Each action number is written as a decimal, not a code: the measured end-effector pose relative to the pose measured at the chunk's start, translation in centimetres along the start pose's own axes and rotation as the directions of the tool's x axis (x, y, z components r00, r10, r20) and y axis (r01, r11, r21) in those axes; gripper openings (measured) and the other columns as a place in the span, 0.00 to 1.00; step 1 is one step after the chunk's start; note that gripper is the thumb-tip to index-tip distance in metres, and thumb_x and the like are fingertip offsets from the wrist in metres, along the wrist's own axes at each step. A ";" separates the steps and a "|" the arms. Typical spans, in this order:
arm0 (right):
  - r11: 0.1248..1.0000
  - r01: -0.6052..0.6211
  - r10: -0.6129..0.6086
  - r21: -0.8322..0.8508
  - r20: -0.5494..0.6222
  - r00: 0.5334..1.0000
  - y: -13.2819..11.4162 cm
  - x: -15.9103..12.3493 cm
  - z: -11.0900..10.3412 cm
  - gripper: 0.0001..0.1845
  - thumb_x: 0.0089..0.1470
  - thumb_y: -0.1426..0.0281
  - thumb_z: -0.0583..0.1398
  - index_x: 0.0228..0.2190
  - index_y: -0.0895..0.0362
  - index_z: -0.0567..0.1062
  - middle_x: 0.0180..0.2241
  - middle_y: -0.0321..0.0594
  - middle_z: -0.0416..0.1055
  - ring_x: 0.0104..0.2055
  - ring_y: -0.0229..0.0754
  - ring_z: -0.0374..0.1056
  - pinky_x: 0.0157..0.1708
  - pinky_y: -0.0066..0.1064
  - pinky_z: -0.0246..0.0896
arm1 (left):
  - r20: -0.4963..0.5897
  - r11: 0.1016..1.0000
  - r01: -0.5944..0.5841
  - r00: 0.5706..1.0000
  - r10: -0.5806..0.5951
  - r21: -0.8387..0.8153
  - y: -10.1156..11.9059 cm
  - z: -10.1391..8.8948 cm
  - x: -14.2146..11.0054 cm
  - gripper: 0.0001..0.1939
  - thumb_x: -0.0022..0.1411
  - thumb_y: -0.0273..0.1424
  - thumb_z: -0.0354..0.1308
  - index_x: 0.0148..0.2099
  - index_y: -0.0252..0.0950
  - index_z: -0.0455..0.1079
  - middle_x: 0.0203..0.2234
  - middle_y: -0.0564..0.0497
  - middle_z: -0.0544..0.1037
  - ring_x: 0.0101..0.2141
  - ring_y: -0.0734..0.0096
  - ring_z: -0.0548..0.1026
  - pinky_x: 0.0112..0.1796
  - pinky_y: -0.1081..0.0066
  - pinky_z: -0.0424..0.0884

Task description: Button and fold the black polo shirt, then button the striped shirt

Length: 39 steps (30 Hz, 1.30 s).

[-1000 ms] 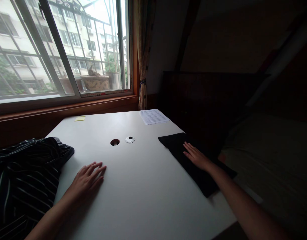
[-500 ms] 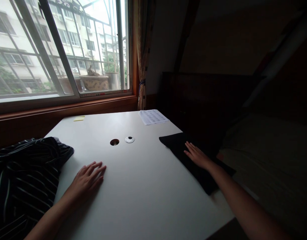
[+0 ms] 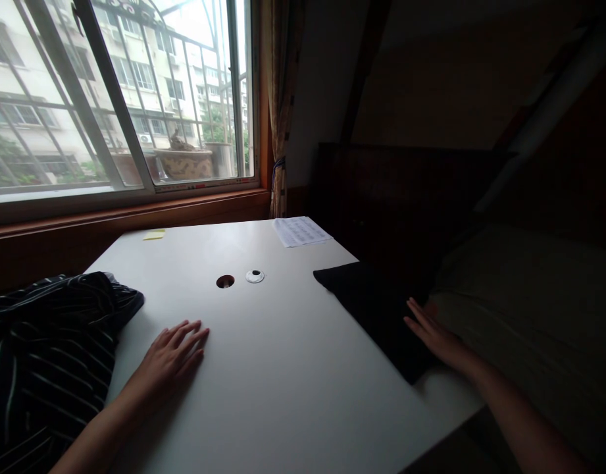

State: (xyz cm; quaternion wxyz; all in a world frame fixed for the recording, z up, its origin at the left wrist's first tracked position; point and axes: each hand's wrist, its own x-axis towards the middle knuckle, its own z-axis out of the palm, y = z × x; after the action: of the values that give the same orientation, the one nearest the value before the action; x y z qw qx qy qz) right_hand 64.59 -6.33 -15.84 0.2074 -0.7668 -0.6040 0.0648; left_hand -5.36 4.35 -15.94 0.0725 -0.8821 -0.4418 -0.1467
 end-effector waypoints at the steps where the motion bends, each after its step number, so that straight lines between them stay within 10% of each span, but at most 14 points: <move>1: 0.999 -0.051 0.051 0.016 -0.006 0.999 -0.1 -0.3 -0.2 0.47 0.57 0.41 0.44 0.67 0.56 0.49 0.69 0.48 0.47 0.69 0.55 0.46 0.67 0.50 0.45 | 0.001 1.000 0.003 1.000 -0.003 -0.001 0.1 0.0 0.0 0.23 0.71 0.45 0.47 0.66 0.52 0.60 0.63 0.50 0.66 0.61 0.52 0.64 0.58 0.49 0.60; 10: 0.931 -0.313 0.319 -0.188 -0.002 0.948 -1.8 1.8 -2.6 0.51 0.56 0.43 0.44 0.65 0.71 0.55 0.65 0.63 0.55 0.67 0.62 0.52 0.63 0.50 0.52 | 0.020 1.000 0.003 1.000 -0.003 -0.001 0.0 -0.2 0.0 0.24 0.71 0.45 0.47 0.66 0.53 0.58 0.63 0.52 0.65 0.62 0.52 0.63 0.59 0.48 0.60; 14: 0.950 0.016 -0.008 -0.312 0.026 1.000 -8.2 3.5 -1.7 0.43 0.60 0.46 0.44 0.66 0.61 0.55 0.69 0.48 0.47 0.70 0.61 0.44 0.65 0.57 0.44 | 0.011 1.000 0.008 1.000 -0.008 -0.004 0.1 -0.2 -0.1 0.24 0.71 0.45 0.47 0.67 0.54 0.58 0.63 0.53 0.65 0.62 0.52 0.63 0.59 0.48 0.60; 17: 0.928 0.283 -0.254 -0.241 0.144 0.956 -14.0 5.0 0.0 0.41 0.64 0.46 0.41 0.68 0.57 0.50 0.71 0.43 0.41 0.72 0.51 0.38 0.68 0.49 0.40 | 0.027 1.000 0.008 1.000 -0.008 -0.006 0.2 -0.2 -0.1 0.24 0.71 0.44 0.47 0.67 0.54 0.56 0.64 0.53 0.64 0.62 0.52 0.62 0.59 0.48 0.59; 22: 0.874 0.407 -0.341 -0.266 0.261 0.903 -19.8 7.6 4.0 0.37 0.65 0.46 0.41 0.68 0.50 0.50 0.71 0.43 0.36 0.72 0.50 0.35 0.68 0.50 0.36 | 0.050 1.000 0.027 0.998 -0.026 -0.012 0.5 -0.6 -0.1 0.24 0.72 0.44 0.47 0.67 0.54 0.56 0.64 0.52 0.64 0.63 0.52 0.61 0.60 0.45 0.58; 29: 0.847 0.392 -0.345 -0.357 0.192 0.919 -19.8 9.7 8.5 0.37 0.65 0.48 0.41 0.67 0.54 0.55 0.71 0.45 0.34 0.72 0.51 0.36 0.67 0.50 0.36 | 0.064 0.998 0.055 0.997 -0.053 -0.031 1.5 -1.8 0.1 0.23 0.72 0.42 0.46 0.67 0.54 0.58 0.63 0.52 0.65 0.63 0.53 0.61 0.60 0.46 0.58; 39: 0.854 0.363 -0.316 -0.372 0.184 0.931 -19.6 12.5 9.7 0.37 0.65 0.49 0.40 0.67 0.56 0.53 0.71 0.45 0.37 0.72 0.49 0.37 0.67 0.50 0.36 | 0.040 0.997 0.063 0.997 -0.061 -0.045 1.8 -2.1 0.2 0.22 0.72 0.42 0.46 0.66 0.53 0.59 0.62 0.52 0.66 0.62 0.53 0.62 0.60 0.48 0.58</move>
State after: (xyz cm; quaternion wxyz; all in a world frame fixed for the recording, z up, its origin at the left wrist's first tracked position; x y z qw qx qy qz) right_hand 46.82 11.53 -14.96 0.0191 -0.6689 -0.7412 -0.0533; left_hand -4.17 2.91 -13.91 0.0390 -0.8720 -0.4669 -0.1418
